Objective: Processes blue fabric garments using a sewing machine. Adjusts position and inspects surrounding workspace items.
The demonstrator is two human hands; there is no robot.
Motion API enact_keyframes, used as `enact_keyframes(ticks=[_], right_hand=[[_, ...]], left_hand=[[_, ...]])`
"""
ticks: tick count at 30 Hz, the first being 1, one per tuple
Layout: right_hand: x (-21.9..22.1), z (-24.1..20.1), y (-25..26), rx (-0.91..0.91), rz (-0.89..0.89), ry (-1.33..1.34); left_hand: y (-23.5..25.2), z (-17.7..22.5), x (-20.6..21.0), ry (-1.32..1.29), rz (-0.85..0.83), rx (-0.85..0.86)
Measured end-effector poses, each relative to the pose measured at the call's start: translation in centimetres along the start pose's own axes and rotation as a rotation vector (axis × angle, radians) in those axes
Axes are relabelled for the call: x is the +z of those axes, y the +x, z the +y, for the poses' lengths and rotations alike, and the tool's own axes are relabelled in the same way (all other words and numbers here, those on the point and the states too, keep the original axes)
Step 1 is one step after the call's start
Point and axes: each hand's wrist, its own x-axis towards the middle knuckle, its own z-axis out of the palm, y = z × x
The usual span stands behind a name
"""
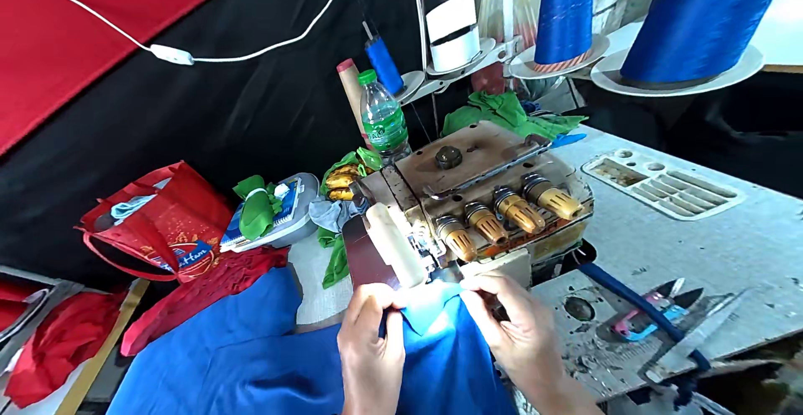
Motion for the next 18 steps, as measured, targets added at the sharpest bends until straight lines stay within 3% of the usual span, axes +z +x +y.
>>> enact_keyframes(ticks=[18], right_hand=[[-0.34, 0.09, -0.19, 0.016, -0.036, -0.006]], left_hand=[[-0.72, -0.46, 0.07, -0.046, 0.032, -0.042]])
